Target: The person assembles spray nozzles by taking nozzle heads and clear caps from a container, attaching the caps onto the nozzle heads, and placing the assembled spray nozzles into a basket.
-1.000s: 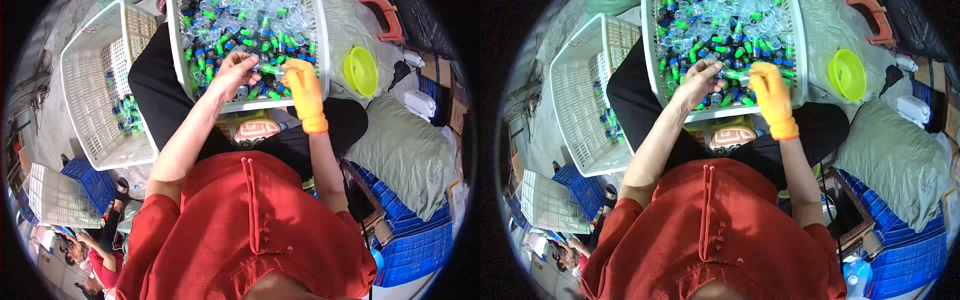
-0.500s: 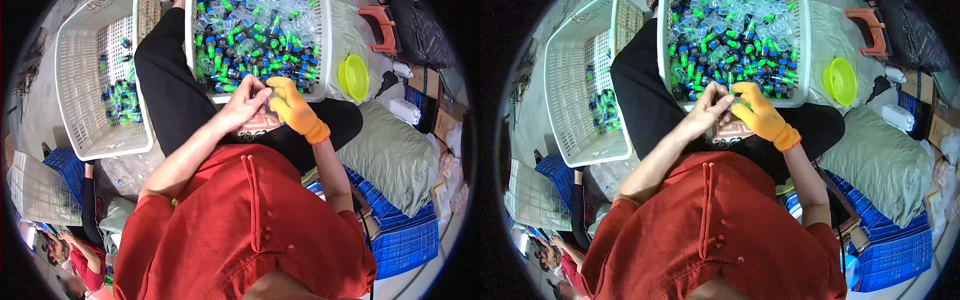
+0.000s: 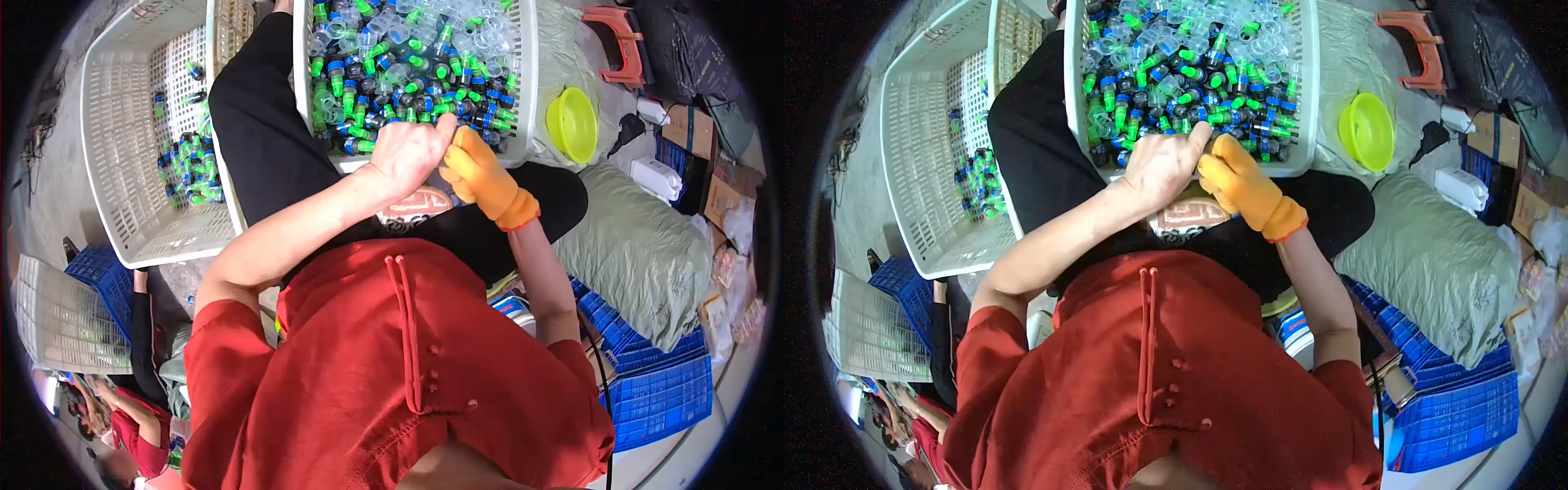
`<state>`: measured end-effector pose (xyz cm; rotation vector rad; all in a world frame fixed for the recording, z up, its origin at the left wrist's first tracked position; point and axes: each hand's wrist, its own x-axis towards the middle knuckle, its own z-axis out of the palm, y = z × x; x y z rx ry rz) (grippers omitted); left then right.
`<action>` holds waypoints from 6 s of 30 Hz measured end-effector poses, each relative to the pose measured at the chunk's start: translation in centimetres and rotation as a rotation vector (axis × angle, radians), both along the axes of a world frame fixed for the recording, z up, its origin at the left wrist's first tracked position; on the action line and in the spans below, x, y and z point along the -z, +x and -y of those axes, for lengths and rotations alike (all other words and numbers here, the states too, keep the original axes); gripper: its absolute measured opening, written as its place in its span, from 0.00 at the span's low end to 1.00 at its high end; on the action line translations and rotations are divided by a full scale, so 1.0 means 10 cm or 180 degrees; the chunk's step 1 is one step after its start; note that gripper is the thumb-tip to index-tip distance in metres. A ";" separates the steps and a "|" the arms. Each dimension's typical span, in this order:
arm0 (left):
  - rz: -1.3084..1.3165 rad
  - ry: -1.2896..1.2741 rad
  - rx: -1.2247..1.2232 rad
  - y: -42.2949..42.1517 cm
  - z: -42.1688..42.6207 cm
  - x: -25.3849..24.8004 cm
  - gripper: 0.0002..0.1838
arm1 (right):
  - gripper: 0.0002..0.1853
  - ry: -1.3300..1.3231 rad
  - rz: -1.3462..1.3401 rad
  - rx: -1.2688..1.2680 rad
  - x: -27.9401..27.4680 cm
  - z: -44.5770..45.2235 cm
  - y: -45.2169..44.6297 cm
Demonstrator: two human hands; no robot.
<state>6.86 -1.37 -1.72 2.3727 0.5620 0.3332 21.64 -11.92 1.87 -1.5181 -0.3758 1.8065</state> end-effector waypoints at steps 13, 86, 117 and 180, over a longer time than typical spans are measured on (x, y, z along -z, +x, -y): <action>-0.0834 0.0601 -0.0208 0.65 -0.31 1.15 0.18 | 0.21 0.1655 0.5348 -0.1355 1.26 -1.21 1.27; 0.0148 0.0182 0.0013 0.60 -0.35 0.72 0.13 | 0.18 0.1307 0.4212 0.0050 0.52 -0.14 0.90; -0.1503 -0.0731 0.0532 -0.30 0.44 -0.26 0.19 | 0.21 0.1062 0.2173 -0.1269 0.06 0.78 -0.44; 0.1407 -0.2982 -0.1747 -0.55 -0.05 -0.20 0.07 | 0.15 0.1230 0.1167 -0.0105 -0.01 -0.16 -0.62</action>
